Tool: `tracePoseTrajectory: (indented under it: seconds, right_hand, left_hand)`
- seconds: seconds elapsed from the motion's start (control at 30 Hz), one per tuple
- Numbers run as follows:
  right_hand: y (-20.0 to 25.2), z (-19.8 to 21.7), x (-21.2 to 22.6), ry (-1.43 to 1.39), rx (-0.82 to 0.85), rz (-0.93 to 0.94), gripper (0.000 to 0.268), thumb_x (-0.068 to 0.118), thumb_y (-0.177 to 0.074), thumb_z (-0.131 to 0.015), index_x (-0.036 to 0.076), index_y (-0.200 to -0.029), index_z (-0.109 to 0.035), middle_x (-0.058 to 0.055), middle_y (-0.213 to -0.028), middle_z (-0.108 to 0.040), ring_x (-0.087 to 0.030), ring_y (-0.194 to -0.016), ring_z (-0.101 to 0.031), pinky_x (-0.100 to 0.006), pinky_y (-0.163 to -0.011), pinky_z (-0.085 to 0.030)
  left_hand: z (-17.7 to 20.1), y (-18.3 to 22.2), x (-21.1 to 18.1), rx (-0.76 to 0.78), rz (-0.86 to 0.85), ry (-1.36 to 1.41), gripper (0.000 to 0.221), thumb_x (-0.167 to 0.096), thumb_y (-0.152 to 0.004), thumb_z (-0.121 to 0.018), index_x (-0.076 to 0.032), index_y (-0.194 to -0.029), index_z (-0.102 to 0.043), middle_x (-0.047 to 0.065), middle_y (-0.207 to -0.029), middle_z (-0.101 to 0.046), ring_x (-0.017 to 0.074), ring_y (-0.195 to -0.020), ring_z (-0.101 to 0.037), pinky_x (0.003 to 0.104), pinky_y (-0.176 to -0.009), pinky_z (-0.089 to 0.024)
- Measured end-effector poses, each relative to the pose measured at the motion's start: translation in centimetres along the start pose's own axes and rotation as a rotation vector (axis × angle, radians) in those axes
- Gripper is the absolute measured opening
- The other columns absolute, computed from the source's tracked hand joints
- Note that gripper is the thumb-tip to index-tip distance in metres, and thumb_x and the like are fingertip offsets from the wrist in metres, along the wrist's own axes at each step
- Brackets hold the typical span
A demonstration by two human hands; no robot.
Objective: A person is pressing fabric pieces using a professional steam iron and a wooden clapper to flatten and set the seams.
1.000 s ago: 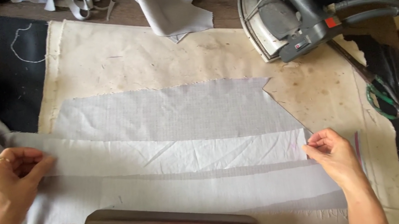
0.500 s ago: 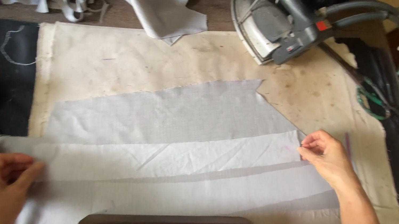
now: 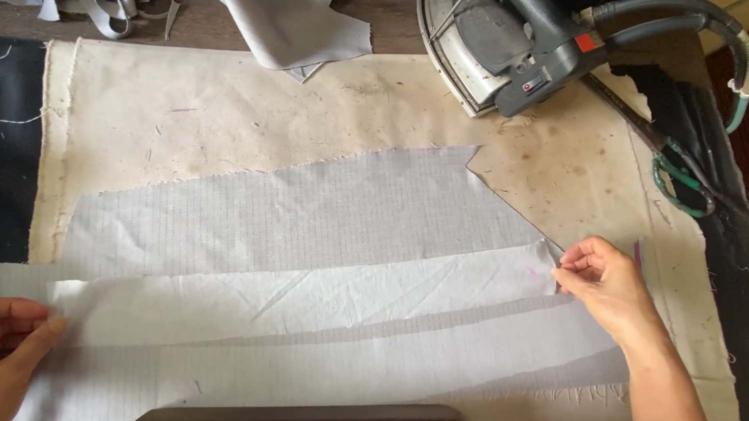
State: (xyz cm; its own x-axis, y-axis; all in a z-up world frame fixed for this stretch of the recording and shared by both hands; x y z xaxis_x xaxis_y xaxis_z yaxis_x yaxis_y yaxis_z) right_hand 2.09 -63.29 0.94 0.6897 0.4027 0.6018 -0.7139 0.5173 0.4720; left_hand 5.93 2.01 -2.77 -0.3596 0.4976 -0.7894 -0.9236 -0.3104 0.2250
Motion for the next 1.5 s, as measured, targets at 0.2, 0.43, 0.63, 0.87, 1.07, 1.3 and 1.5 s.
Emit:
tracePoseTrajectory:
  seconds: [0.2, 0.43, 0.63, 0.87, 1.07, 1.3, 1.5]
  right_hand:
    - [0.6, -0.2, 1.0, 0.069, -0.005, 0.046, 0.004, 0.005, -0.078, -0.068, 0.006, -0.081, -0.066, -0.005, -0.075, -0.062, -0.014, -0.069, -0.057, -0.026, -0.068, -0.043]
    - [1.3, -0.3, 1.5, 0.080, 0.017, 0.024, 0.011, 0.010, -0.081, -0.067, 0.005, -0.087, -0.075, -0.004, -0.083, -0.067, -0.016, -0.073, -0.060, -0.027, -0.072, -0.046]
    - [1.2, -0.3, 1.3, 0.038, 0.030, 0.014, 0.018, 0.015, -0.085, -0.067, 0.002, -0.094, -0.075, -0.007, -0.087, -0.069, -0.022, -0.074, -0.065, -0.029, -0.075, -0.049]
    - [0.4, -0.1, 0.4, 0.039, 0.038, 0.027, 0.018, 0.017, -0.088, -0.065, 0.005, -0.096, -0.075, -0.006, -0.086, -0.068, -0.019, -0.072, -0.062, -0.030, -0.071, -0.049]
    - [0.7, 0.0, 0.7, 0.019, 0.062, 0.032, 0.016, 0.016, -0.088, -0.064, 0.006, -0.095, -0.075, -0.005, -0.088, -0.069, -0.019, -0.073, -0.063, -0.029, -0.072, -0.049]
    - [0.6, 1.0, 1.3, -0.200, -0.020, 0.133, 0.017, 0.010, -0.093, -0.057, 0.003, -0.102, -0.068, -0.011, -0.088, -0.069, -0.020, -0.072, -0.063, -0.029, -0.066, -0.049]
    - [1.7, 0.5, 3.5, -0.237, 0.076, 0.121, 0.023, 0.010, -0.095, -0.048, 0.001, -0.108, -0.066, -0.017, -0.097, -0.073, -0.025, -0.076, -0.069, -0.034, -0.070, -0.056]
  left_hand:
    - [0.4, 0.4, -1.8, -0.029, 0.012, -0.114, 0.018, -0.008, -0.086, -0.075, -0.001, -0.099, -0.066, 0.011, -0.089, -0.068, 0.0163, -0.079, -0.061, 0.026, -0.078, -0.046]
    - [0.8, 0.8, -3.4, -0.047, 0.040, -0.128, 0.014, -0.009, -0.086, -0.074, -0.002, -0.096, -0.066, 0.008, -0.089, -0.068, 0.0150, -0.079, -0.061, 0.026, -0.080, -0.046]
    - [0.9, 0.7, -3.1, -0.063, 0.043, -0.189, 0.016, -0.014, -0.085, -0.075, -0.006, -0.097, -0.068, 0.006, -0.090, -0.068, 0.0153, -0.080, -0.062, 0.027, -0.084, -0.045]
    - [0.9, 0.3, -1.7, -0.076, -0.022, -0.267, 0.016, -0.012, -0.084, -0.076, -0.005, -0.097, -0.069, 0.006, -0.089, -0.070, 0.0168, -0.077, -0.062, 0.029, -0.081, -0.046]
    - [0.6, -0.8, 2.1, -0.080, -0.070, -0.107, 0.017, 0.000, -0.089, -0.073, 0.003, -0.102, -0.064, 0.013, -0.090, -0.064, 0.0189, -0.076, -0.058, 0.028, -0.074, -0.048]
    - [-1.8, 0.4, 0.8, -0.203, -0.473, -0.434, 0.027, -0.002, -0.097, -0.070, 0.000, -0.123, -0.067, 0.017, -0.120, -0.060, 0.0281, -0.085, -0.057, 0.041, -0.083, -0.048]
    - [-20.2, 10.5, -11.7, 0.352, -0.901, -0.645, 0.051, -0.016, -0.070, -0.065, -0.023, -0.120, -0.062, 0.002, -0.136, -0.053, 0.0268, -0.131, -0.043, 0.047, -0.100, -0.039]
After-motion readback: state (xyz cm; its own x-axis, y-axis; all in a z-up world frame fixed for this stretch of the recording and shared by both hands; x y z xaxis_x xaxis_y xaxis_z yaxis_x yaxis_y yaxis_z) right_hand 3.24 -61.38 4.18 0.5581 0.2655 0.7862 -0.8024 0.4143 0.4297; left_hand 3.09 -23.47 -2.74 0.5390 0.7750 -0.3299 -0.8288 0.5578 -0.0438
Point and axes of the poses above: each hand's wrist, its own y-axis away from the middle knuckle, its own z-axis out of the back of the hand, x = y × z, the point moved 7 cm from there along -y, towards the middle knuckle
